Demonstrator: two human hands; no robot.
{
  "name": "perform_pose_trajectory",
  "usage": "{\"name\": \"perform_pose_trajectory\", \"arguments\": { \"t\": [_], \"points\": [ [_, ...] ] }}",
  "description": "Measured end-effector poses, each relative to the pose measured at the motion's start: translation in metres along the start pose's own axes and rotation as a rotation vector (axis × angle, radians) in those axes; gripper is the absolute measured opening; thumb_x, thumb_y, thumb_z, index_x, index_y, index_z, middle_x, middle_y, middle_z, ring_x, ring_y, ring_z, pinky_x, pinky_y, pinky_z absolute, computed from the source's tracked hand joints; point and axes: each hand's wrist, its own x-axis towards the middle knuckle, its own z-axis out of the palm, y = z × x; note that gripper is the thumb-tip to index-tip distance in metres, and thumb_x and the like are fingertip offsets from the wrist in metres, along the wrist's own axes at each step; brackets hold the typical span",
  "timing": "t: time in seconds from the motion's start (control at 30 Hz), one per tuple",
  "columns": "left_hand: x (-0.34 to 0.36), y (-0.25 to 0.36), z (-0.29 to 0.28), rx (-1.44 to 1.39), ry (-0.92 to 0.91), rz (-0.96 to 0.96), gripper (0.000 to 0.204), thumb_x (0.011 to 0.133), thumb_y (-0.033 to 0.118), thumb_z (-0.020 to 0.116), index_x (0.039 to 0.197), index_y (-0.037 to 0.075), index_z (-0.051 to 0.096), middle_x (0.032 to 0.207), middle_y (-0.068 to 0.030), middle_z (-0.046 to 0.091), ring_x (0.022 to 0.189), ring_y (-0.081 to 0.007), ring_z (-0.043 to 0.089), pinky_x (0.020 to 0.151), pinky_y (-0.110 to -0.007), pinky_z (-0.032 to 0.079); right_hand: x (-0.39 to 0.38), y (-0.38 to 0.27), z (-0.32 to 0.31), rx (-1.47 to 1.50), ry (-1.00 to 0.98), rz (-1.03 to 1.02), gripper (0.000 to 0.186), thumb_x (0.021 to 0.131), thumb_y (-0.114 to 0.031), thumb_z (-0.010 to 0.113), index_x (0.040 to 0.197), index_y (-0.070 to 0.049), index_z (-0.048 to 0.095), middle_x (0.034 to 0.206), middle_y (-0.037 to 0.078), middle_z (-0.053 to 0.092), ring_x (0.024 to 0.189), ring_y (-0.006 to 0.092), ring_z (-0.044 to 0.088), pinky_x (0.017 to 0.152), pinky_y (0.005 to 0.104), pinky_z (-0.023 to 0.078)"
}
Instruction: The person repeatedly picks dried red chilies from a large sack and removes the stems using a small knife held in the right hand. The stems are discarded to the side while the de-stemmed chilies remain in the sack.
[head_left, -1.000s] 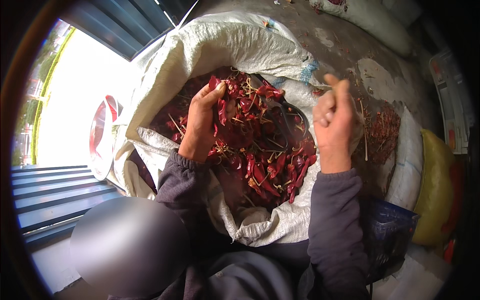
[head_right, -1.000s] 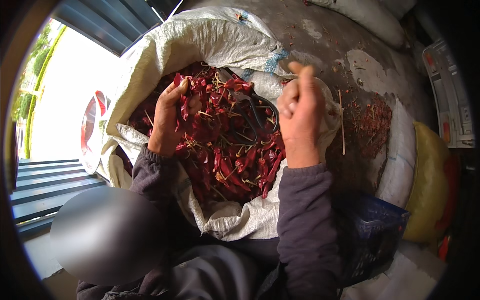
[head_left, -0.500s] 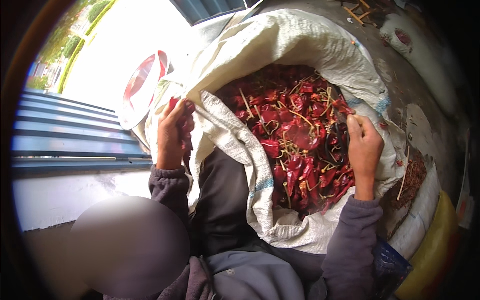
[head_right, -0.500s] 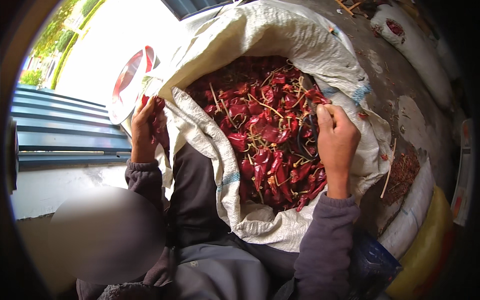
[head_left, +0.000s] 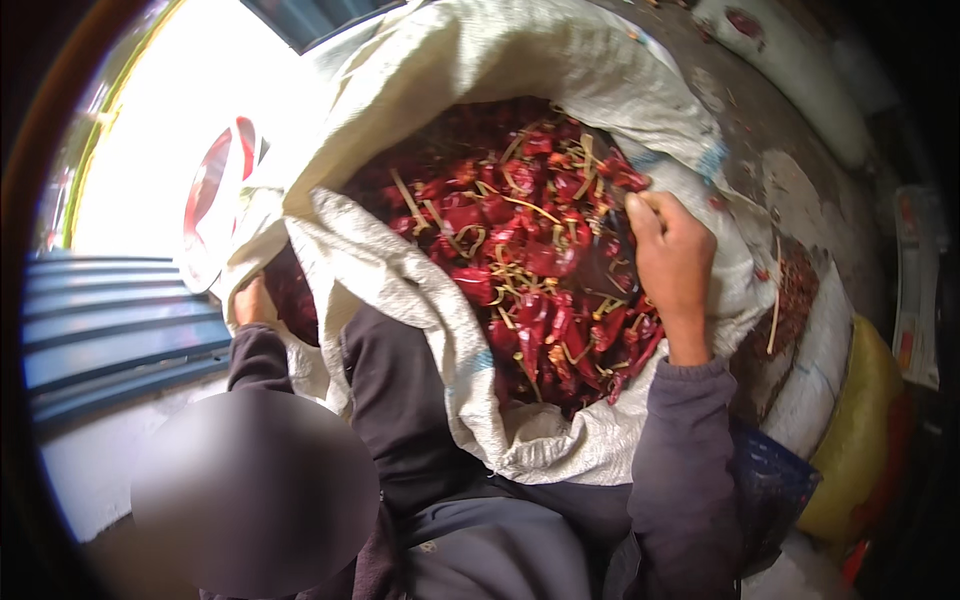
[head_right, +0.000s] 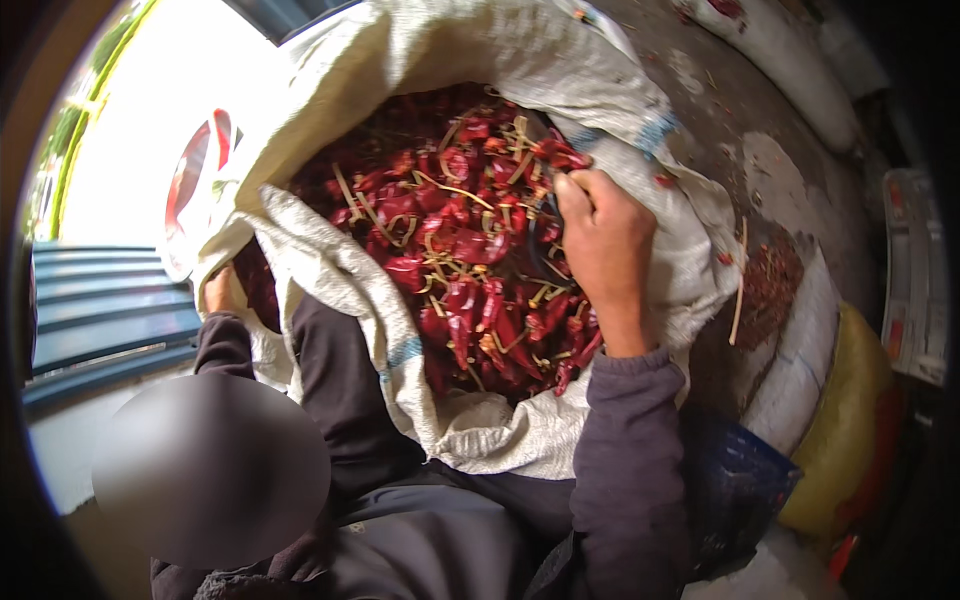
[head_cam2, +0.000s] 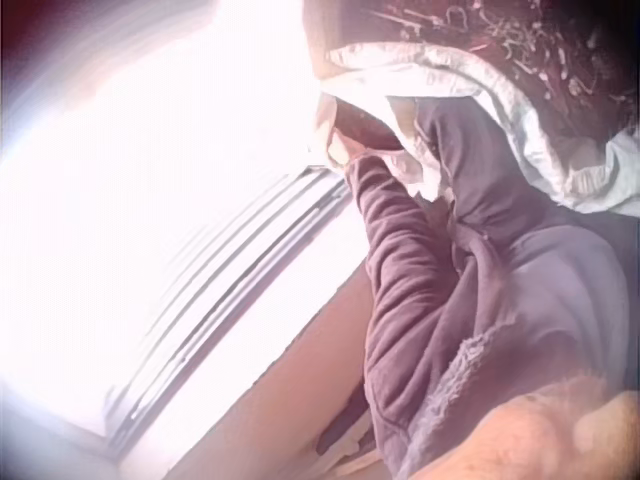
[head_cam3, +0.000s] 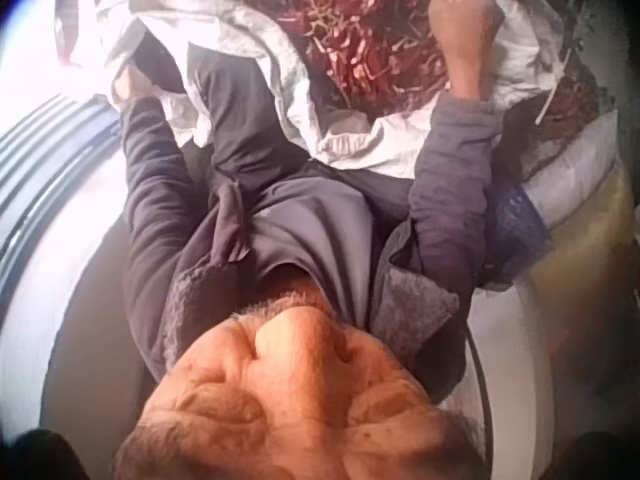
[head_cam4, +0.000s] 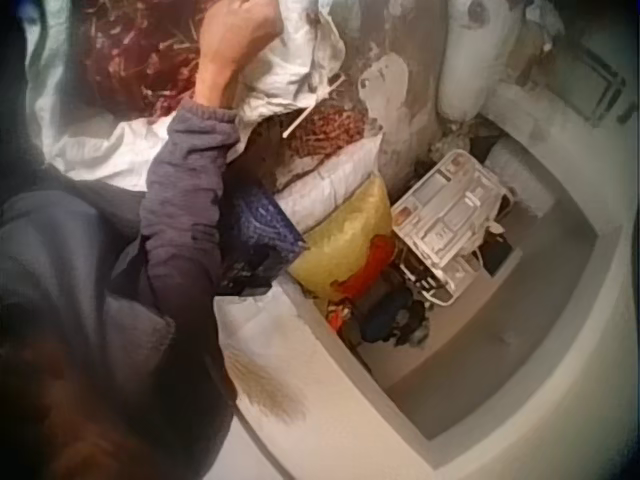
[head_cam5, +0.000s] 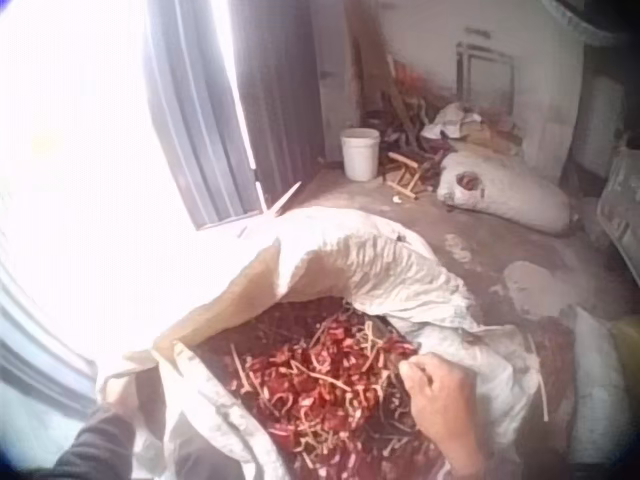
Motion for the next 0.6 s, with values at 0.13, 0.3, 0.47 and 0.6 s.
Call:
{"name": "perform_pose_trajectory", "arguments": {
  "t": [0.13,0.3,0.47,0.6],
  "points": [
    [-0.047,0.150,0.013,-0.147,-0.265,-0.205,0.039,0.093,0.036,0.071,0.106,-0.001,0.074,0.087,-0.0082,0.069,0.075,-0.0162,0.065,0.058,-0.032,0.049,-0.002,0.006,-0.007,-0.108,-0.006,-0.081,0.017,0.096,-0.019,0.069,0.089,-0.003,0.068,0.076,0.017,0.068,0.067,0.0347,0.067,0.061,0.0421,0.051],
    [-0.125,0.329,-0.015,-0.563,0.063,0.306,0.016,0.101,0.012,0.062,0.100,0.000,0.073,0.091,-0.0011,0.069,0.073,-0.0078,0.056,0.065,-0.024,0.046,-0.005,0.003,0.003,-0.011,-0.076,-0.147,0.018,0.096,-0.019,0.069,0.086,-0.004,0.066,0.075,0.016,0.066,0.069,0.0363,0.067,0.062,0.0443,0.052],
    [-0.169,0.462,0.024,-0.056,-0.229,1.051,0.022,0.085,0.012,0.073,0.106,0.005,0.070,0.094,-0.0143,0.070,0.085,-0.0330,0.067,0.075,-0.042,0.053,-0.005,-0.006,0.014,0.017,-0.096,-0.233,0.021,0.095,-0.019,0.068,0.082,-0.005,0.061,0.075,0.016,0.064,0.070,0.0376,0.065,0.062,0.0459,0.051],
    [-0.183,0.489,0.069,0.296,-0.418,1.115,0.027,0.080,0.017,0.076,0.103,0.005,0.068,0.094,-0.0164,0.069,0.096,-0.0376,0.065,0.083,-0.047,0.051,-0.004,0.001,0.011,0.055,-0.068,-0.209,0.023,0.094,-0.021,0.069,0.080,-0.004,0.060,0.074,0.016,0.063,0.070,0.0381,0.064,0.061,0.0468,0.050]
  ]
}}
